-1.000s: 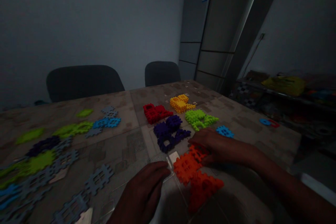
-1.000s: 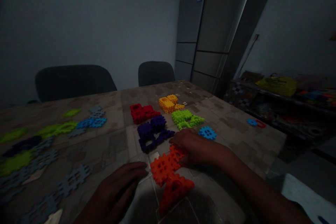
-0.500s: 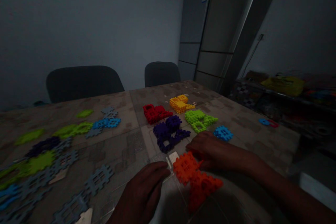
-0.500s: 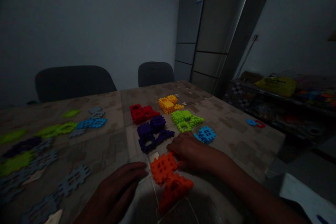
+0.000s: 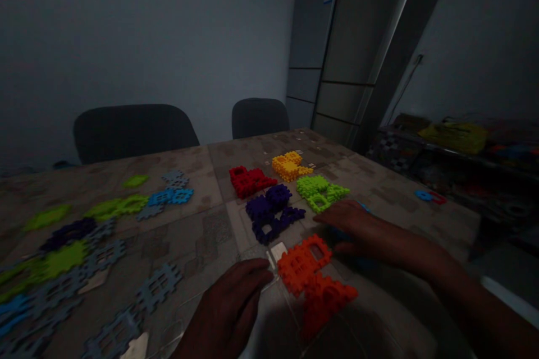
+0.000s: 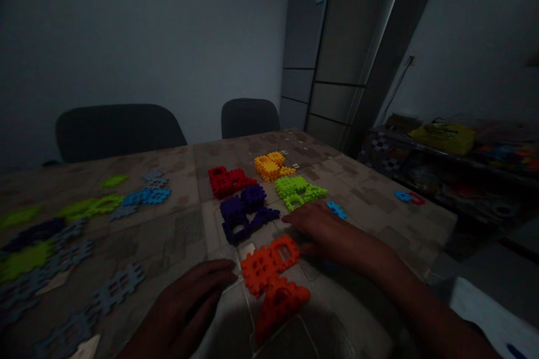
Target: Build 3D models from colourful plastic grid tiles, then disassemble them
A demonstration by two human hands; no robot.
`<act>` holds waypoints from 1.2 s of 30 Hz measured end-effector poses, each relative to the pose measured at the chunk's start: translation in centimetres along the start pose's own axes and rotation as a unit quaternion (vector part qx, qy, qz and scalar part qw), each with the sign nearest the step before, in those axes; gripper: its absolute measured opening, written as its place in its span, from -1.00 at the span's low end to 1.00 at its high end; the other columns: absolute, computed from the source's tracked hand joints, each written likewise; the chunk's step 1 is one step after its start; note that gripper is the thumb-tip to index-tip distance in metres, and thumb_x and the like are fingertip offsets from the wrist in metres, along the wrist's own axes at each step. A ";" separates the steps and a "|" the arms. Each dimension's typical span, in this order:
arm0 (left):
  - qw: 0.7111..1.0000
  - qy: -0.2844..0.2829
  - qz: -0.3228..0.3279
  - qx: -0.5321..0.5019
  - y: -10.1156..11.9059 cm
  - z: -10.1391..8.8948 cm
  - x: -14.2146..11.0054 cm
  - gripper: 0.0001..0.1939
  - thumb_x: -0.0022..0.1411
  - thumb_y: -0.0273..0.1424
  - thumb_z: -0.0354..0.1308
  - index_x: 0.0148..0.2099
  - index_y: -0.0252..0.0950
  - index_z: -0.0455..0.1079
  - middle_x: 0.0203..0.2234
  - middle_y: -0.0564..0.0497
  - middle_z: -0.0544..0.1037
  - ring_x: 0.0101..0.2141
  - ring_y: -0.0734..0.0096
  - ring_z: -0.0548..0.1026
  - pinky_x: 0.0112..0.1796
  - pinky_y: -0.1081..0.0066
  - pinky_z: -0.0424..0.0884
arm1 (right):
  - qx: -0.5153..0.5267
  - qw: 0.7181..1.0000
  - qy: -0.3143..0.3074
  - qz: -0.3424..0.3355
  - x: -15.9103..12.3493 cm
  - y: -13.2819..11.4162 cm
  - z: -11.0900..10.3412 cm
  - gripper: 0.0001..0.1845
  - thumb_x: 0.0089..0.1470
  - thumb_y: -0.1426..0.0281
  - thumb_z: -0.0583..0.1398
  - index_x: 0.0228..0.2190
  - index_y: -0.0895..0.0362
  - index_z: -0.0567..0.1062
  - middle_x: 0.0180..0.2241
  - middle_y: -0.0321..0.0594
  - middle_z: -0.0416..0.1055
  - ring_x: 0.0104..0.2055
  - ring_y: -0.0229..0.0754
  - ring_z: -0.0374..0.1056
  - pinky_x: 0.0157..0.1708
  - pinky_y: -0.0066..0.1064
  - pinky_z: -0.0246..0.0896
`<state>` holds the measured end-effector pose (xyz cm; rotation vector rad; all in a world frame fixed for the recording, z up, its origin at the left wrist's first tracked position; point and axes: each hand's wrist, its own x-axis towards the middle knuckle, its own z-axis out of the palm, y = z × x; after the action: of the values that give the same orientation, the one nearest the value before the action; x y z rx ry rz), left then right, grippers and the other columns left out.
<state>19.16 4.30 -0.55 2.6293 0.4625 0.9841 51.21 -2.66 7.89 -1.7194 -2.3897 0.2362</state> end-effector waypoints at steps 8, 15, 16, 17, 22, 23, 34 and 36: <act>1.000 -0.007 -0.002 -0.006 -0.2 0.1 -0.1 -0.62 0.33 -0.56 -0.02 0.11 -0.16 0.39 -0.01 -0.07 0.56 -0.02 0.38 0.56 -0.04 0.46 0.53 | -0.016 0.997 0.069 -0.001 -0.3 0.3 -0.7 -0.58 0.17 0.53 0.14 0.03 0.01 0.49 -0.01 -0.14 0.52 0.02 -0.04 0.41 0.08 -0.08 0.21; 1.000 -0.019 0.015 -0.016 0.0 0.2 -0.2 -0.62 0.34 -0.58 -0.05 0.11 -0.20 0.37 0.00 -0.12 0.54 -0.03 0.32 0.54 -0.07 0.39 0.53 | 0.029 0.999 0.044 0.011 -0.3 -3.1 -2.1 -0.64 0.20 0.56 0.06 -0.07 0.08 0.54 -0.07 -0.11 0.54 -0.03 -0.06 0.43 -0.03 -0.20 0.29; 0.999 -0.026 0.021 -0.020 0.1 0.3 -0.1 -0.62 0.34 -0.58 -0.05 0.11 -0.20 0.37 -0.02 -0.12 0.54 -0.05 0.31 0.54 -0.08 0.37 0.54 | 0.036 0.999 0.034 0.018 -0.3 -3.5 -2.2 -0.63 0.19 0.57 0.05 -0.07 0.10 0.53 -0.07 -0.11 0.54 -0.03 -0.06 0.43 -0.04 -0.21 0.29; 0.999 -0.032 0.028 -0.028 0.2 0.3 0.0 -0.62 0.33 -0.59 -0.06 0.11 -0.21 0.36 -0.04 -0.13 0.54 -0.08 0.30 0.54 -0.11 0.36 0.54 | 0.041 0.999 0.025 0.027 -0.3 -3.7 -2.2 -0.62 0.18 0.58 0.05 -0.06 0.12 0.53 -0.08 -0.10 0.54 -0.03 -0.07 0.43 -0.04 -0.22 0.29; 0.995 -0.063 0.035 -0.067 0.9 0.4 0.9 -0.66 0.32 -0.61 -0.11 0.01 -0.26 0.37 -0.18 -0.10 0.56 -0.24 0.28 0.52 -0.26 0.34 0.51 | 0.008 0.997 -0.017 0.080 0.0 -3.8 -1.5 -0.59 0.17 0.62 0.02 -0.04 0.16 0.52 -0.12 -0.06 0.53 -0.09 -0.04 0.41 -0.08 -0.22 0.23; 0.995 -0.066 0.035 -0.070 1.0 0.5 1.1 -0.66 0.32 -0.62 -0.11 0.00 -0.26 0.38 -0.20 -0.10 0.56 -0.25 0.28 0.52 -0.27 0.34 0.51 | -0.017 0.996 -0.021 0.089 0.1 -3.8 -1.3 -0.59 0.17 0.63 0.02 -0.06 0.15 0.53 -0.15 -0.05 0.53 -0.11 -0.02 0.40 -0.10 -0.21 0.20; 0.993 -0.070 0.065 -0.065 0.9 1.1 1.4 -0.58 0.30 -0.66 -0.11 0.10 -0.26 0.33 -0.11 -0.13 0.56 -0.20 0.23 0.49 -0.26 0.29 0.48 | -0.126 0.980 -0.104 0.113 1.5 -5.2 0.5 -0.65 -0.02 0.65 0.14 -0.15 0.27 0.50 -0.28 0.09 0.50 -0.12 0.13 0.35 -0.05 -0.03 0.06; 0.993 -0.067 0.066 -0.068 0.9 1.1 1.4 -0.58 0.30 -0.66 -0.11 0.11 -0.26 0.33 -0.11 -0.13 0.56 -0.20 0.24 0.49 -0.25 0.28 0.48 | -0.124 0.978 -0.118 0.123 1.5 -5.3 0.5 -0.63 -0.02 0.65 0.14 -0.13 0.27 0.49 -0.28 0.08 0.50 -0.13 0.12 0.36 -0.04 -0.01 0.08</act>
<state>21.09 3.84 -0.19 2.6085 0.1850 0.8384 45.70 -2.89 8.74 -2.2192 -2.4498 0.1918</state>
